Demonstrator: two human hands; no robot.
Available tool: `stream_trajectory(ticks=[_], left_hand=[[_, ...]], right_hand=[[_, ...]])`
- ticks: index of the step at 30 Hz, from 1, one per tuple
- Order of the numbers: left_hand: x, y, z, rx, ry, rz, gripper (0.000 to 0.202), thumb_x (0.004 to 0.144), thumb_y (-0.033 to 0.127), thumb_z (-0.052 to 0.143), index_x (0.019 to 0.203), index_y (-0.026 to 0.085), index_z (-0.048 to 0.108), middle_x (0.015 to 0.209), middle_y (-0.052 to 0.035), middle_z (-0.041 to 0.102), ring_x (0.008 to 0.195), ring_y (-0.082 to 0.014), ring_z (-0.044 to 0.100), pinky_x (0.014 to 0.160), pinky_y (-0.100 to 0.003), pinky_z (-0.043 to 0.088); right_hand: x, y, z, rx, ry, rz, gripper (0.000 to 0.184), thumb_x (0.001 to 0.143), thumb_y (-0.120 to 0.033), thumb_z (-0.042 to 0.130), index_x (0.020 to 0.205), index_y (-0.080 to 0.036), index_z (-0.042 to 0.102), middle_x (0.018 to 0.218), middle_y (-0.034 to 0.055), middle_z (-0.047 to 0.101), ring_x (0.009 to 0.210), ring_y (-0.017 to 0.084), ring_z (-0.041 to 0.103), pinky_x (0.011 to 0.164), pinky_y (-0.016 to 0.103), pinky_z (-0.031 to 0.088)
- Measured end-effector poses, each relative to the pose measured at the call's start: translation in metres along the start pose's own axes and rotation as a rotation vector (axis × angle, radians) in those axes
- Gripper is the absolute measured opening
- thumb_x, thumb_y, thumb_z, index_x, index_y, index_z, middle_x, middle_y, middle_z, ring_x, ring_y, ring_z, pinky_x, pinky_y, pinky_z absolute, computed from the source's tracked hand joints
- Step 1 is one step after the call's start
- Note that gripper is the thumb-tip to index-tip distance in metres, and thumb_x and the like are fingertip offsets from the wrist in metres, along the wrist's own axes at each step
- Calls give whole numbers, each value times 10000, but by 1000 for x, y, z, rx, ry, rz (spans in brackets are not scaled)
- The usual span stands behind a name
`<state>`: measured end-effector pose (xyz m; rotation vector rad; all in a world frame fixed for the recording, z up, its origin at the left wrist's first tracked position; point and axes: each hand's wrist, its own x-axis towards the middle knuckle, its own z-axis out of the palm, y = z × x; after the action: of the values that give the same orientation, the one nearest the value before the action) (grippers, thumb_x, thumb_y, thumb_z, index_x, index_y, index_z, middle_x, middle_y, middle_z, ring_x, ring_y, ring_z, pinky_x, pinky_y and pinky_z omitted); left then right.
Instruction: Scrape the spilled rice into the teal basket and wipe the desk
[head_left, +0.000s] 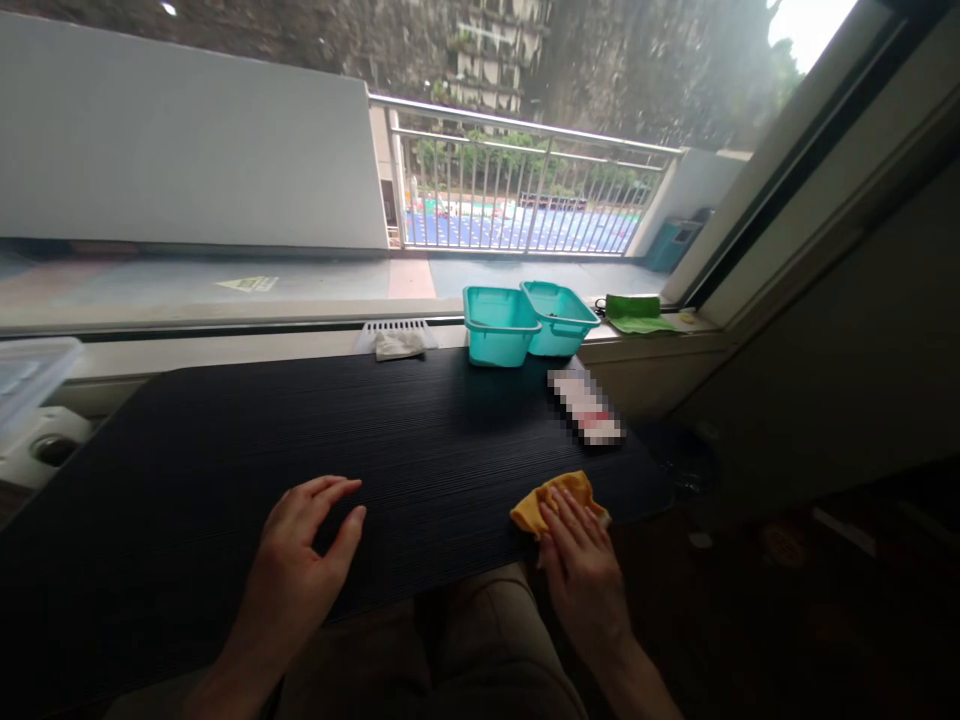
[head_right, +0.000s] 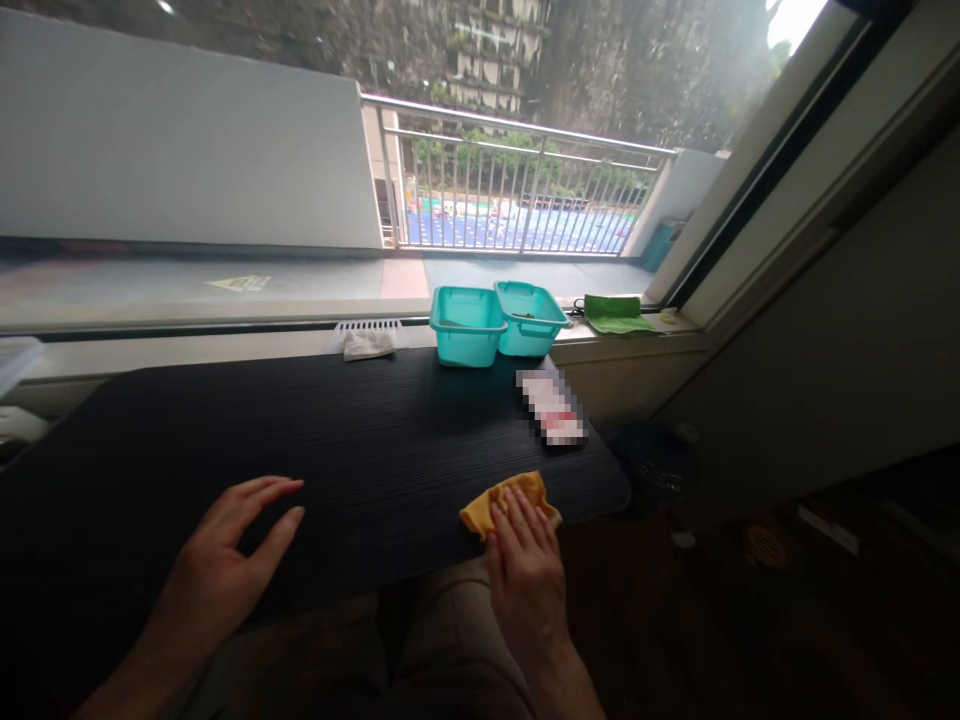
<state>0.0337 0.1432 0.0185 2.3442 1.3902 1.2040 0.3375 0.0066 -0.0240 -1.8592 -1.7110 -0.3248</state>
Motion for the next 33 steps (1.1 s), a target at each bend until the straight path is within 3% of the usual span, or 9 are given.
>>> stream_trajectory(ticks=[2, 4, 8, 14, 17, 22, 26, 31, 33], left_hand=[[4, 5, 2, -11, -17, 12, 248, 900, 380, 540, 1056, 217, 642, 1063, -74, 629, 997, -270, 622, 923, -463, 485], [6, 6, 1, -11, -27, 15, 251, 899, 389, 542, 1065, 227, 640, 1075, -70, 627, 1006, -270, 620, 925, -457, 488], [5, 3, 0, 1, -33, 13, 264, 900, 415, 537, 1056, 229, 642, 1066, -69, 628, 994, -271, 620, 927, -450, 494], [5, 10, 7, -4, -34, 66, 285, 908, 432, 520, 1049, 218, 645, 1042, -74, 641, 966, -279, 630, 922, -476, 478], [6, 12, 4, -13, -43, 70, 288, 913, 434, 523, 1061, 217, 640, 1057, -73, 634, 983, -272, 619, 913, -458, 486], [3, 7, 5, 8, -40, 59, 313, 918, 470, 508, 1057, 222, 638, 1056, -66, 628, 980, -268, 619, 886, -449, 492], [2, 7, 5, -13, -41, 94, 298, 925, 452, 512, 1075, 224, 631, 1068, -63, 628, 990, -269, 620, 912, -467, 470], [4, 5, 0, 3, -8, 86, 280, 921, 440, 524, 1073, 230, 631, 1067, -59, 629, 988, -269, 622, 906, -459, 467], [3, 6, 2, 1, -15, 82, 280, 921, 442, 523, 1076, 235, 630, 1066, -58, 629, 984, -267, 623, 899, -454, 470]], right_hand=[[0, 6, -5, 41, -47, -35, 370, 952, -202, 459, 1272, -191, 644, 1349, 108, 623, 1278, 264, 554, 1065, 474, 435], [2, 36, -13, 37, -10, 14, 363, 952, -231, 449, 1241, -197, 667, 1316, 112, 649, 1245, 276, 584, 1054, 495, 443], [8, 83, -19, -51, 108, 168, 440, 963, -312, 382, 1179, -97, 699, 1233, 216, 679, 1193, 378, 607, 1001, 624, 432], [10, 36, -4, -13, -61, 36, 395, 957, -244, 446, 1291, -153, 635, 1388, 116, 590, 1322, 270, 506, 1111, 464, 382], [14, 56, -12, -71, -31, 66, 397, 969, -289, 392, 1200, -178, 695, 1293, 108, 668, 1241, 254, 587, 1055, 445, 444], [22, 76, -9, -172, 49, 190, 495, 989, -319, 329, 1228, -35, 656, 1307, 239, 626, 1289, 355, 524, 1056, 573, 375], [18, 56, -5, -157, -153, 67, 459, 992, -346, 365, 1318, -138, 613, 1426, 106, 559, 1355, 253, 463, 1119, 415, 348], [31, 45, -1, -253, -139, 219, 554, 987, -359, 321, 1298, 7, 597, 1402, 265, 532, 1348, 381, 445, 1085, 562, 326], [48, 27, 6, -237, -239, 199, 580, 965, -397, 408, 1373, -4, 532, 1487, 240, 437, 1404, 368, 362, 1129, 528, 277]])
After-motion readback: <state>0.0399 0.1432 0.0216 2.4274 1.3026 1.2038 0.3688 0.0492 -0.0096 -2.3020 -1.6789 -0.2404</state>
